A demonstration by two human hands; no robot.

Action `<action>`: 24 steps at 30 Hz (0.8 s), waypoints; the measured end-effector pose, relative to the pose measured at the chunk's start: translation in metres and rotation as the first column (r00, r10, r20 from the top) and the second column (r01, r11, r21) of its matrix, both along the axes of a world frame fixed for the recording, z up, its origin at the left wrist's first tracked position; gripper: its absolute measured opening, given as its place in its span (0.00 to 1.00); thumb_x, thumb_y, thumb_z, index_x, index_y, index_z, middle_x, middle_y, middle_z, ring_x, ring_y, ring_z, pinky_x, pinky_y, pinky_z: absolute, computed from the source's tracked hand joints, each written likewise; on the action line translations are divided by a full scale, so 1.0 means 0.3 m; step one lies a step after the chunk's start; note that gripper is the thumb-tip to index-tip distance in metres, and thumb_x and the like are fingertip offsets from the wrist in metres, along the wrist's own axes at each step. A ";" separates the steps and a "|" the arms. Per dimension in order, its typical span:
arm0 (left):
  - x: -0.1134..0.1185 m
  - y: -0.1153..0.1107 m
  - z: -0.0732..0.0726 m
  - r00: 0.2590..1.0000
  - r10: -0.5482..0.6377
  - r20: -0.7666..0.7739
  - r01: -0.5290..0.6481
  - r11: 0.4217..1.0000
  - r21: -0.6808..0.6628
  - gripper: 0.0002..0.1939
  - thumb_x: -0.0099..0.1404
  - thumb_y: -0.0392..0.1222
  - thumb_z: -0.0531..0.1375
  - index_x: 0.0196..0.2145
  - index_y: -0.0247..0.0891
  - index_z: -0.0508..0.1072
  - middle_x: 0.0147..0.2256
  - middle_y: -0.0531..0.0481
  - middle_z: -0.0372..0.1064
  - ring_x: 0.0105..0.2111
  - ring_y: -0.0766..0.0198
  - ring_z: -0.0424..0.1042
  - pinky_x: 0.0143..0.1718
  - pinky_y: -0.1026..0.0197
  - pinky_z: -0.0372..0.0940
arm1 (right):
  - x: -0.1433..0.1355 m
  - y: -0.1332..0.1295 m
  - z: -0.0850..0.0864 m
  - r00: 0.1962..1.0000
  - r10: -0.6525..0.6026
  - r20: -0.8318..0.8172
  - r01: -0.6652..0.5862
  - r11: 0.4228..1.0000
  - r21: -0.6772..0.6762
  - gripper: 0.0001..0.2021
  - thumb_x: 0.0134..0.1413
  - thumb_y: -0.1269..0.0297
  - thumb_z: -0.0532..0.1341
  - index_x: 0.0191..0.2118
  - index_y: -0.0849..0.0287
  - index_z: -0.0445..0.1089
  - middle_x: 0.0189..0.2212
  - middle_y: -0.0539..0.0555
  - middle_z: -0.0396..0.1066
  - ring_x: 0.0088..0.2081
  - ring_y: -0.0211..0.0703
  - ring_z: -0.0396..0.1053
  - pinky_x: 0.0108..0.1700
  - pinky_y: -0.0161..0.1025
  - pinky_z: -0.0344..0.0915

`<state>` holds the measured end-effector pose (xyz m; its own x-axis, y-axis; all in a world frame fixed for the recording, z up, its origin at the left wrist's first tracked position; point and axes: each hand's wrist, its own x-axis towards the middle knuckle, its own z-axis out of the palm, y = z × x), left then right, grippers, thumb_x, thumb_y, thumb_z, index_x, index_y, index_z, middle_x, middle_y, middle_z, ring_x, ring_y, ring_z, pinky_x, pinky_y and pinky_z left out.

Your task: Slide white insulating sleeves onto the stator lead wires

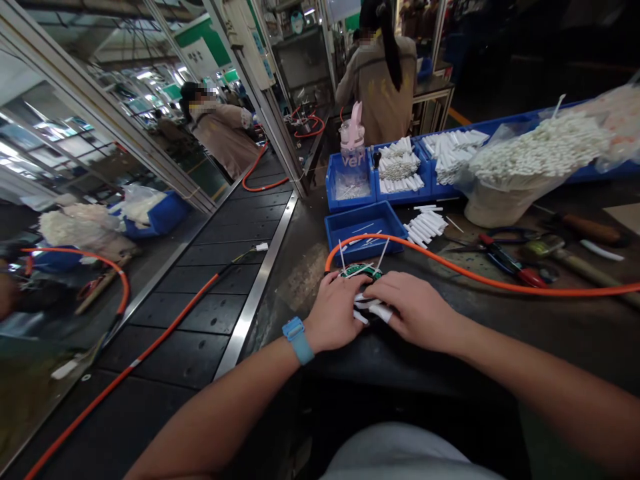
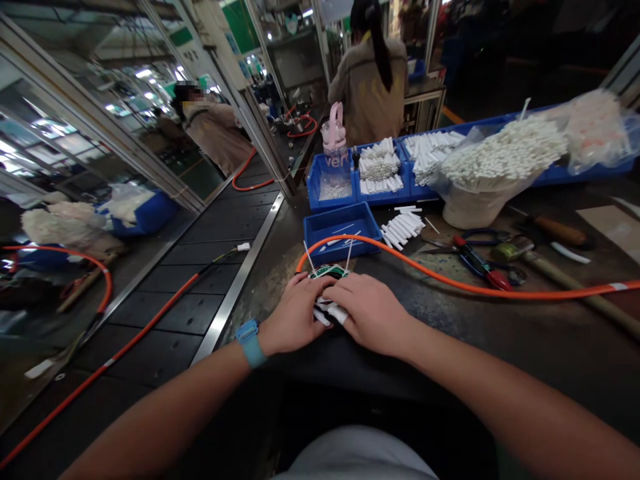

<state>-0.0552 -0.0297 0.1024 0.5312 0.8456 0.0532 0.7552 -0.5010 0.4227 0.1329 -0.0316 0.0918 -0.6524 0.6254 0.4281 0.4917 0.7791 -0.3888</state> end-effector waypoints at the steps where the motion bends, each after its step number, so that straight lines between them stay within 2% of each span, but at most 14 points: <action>1: 0.000 -0.001 -0.001 1.000 0.006 0.003 -0.006 1.000 0.003 0.30 0.50 0.39 0.63 0.51 0.43 0.60 0.49 0.47 0.68 0.50 0.54 0.66 0.60 0.45 0.45 | 0.001 -0.002 -0.004 1.000 0.004 0.013 -0.004 1.000 0.000 0.12 0.55 0.72 0.54 0.44 0.59 0.67 0.39 0.55 0.70 0.39 0.45 0.65 0.40 0.41 0.62; 6: 0.001 -0.003 0.000 1.000 0.005 -0.012 -0.005 1.000 0.021 0.29 0.49 0.35 0.60 0.51 0.41 0.60 0.47 0.47 0.70 0.48 0.55 0.68 0.59 0.46 0.47 | -0.029 -0.052 -0.022 0.996 0.074 0.059 -0.080 0.989 0.121 0.09 0.56 0.74 0.53 0.39 0.60 0.69 0.36 0.55 0.70 0.40 0.46 0.64 0.44 0.42 0.59; 9: 0.005 0.004 0.008 0.998 -0.045 -0.035 0.046 0.999 0.021 0.28 0.49 0.34 0.59 0.50 0.41 0.61 0.46 0.48 0.70 0.47 0.56 0.68 0.60 0.47 0.46 | -0.046 -0.056 -0.003 0.990 0.085 0.110 -0.110 0.960 0.258 0.09 0.59 0.72 0.52 0.37 0.62 0.69 0.32 0.55 0.70 0.37 0.45 0.63 0.41 0.42 0.59; 11: 0.009 0.010 0.017 0.996 -0.071 -0.055 0.071 0.997 0.000 0.26 0.51 0.35 0.60 0.49 0.42 0.62 0.46 0.48 0.70 0.47 0.56 0.68 0.60 0.47 0.46 | -0.043 -0.034 0.016 0.985 0.099 0.139 -0.135 0.950 0.281 0.08 0.60 0.72 0.53 0.36 0.62 0.70 0.32 0.55 0.69 0.36 0.45 0.63 0.40 0.41 0.58; 13: 0.013 0.017 0.024 0.994 -0.075 -0.079 0.073 0.997 -0.022 0.25 0.51 0.37 0.61 0.48 0.41 0.63 0.45 0.48 0.71 0.47 0.55 0.68 0.59 0.47 0.47 | -0.029 0.006 0.027 0.986 0.103 0.133 -0.129 0.970 0.207 0.07 0.57 0.73 0.54 0.37 0.61 0.70 0.34 0.55 0.69 0.37 0.44 0.63 0.40 0.41 0.58; 16: 0.016 0.026 0.028 0.993 -0.073 -0.095 0.069 0.997 -0.041 0.26 0.49 0.39 0.64 0.47 0.40 0.64 0.46 0.47 0.71 0.48 0.54 0.68 0.59 0.48 0.47 | -0.004 0.080 0.012 0.997 0.055 0.052 -0.053 0.998 -0.038 0.08 0.53 0.76 0.56 0.35 0.59 0.70 0.34 0.54 0.70 0.38 0.43 0.63 0.40 0.39 0.59; 19: 0.013 0.031 0.024 0.992 -0.087 -0.095 0.081 0.995 -0.062 0.24 0.49 0.40 0.65 0.45 0.41 0.65 0.45 0.48 0.71 0.48 0.54 0.68 0.60 0.48 0.46 | 0.013 0.129 -0.028 0.999 -0.005 -0.039 -0.006 0.964 -0.266 0.07 0.49 0.78 0.58 0.32 0.59 0.69 0.32 0.52 0.70 0.37 0.42 0.64 0.40 0.38 0.60; 21: 0.010 0.030 0.019 0.992 -0.092 -0.084 0.088 0.995 -0.054 0.24 0.49 0.39 0.65 0.45 0.41 0.65 0.45 0.49 0.71 0.48 0.55 0.68 0.59 0.48 0.47 | 0.018 0.134 -0.051 0.997 -0.007 -0.080 -0.018 0.951 -0.308 0.06 0.49 0.77 0.58 0.31 0.59 0.69 0.32 0.52 0.69 0.37 0.42 0.64 0.40 0.38 0.60; 24: 0.004 0.022 0.012 0.995 -0.079 -0.053 0.079 0.997 -0.003 0.25 0.50 0.39 0.64 0.46 0.41 0.64 0.46 0.48 0.70 0.48 0.56 0.68 0.58 0.49 0.49 | 0.025 0.114 -0.065 0.994 0.028 -0.106 -0.055 0.965 -0.258 0.04 0.54 0.73 0.57 0.32 0.59 0.68 0.33 0.54 0.68 0.38 0.43 0.63 0.40 0.39 0.60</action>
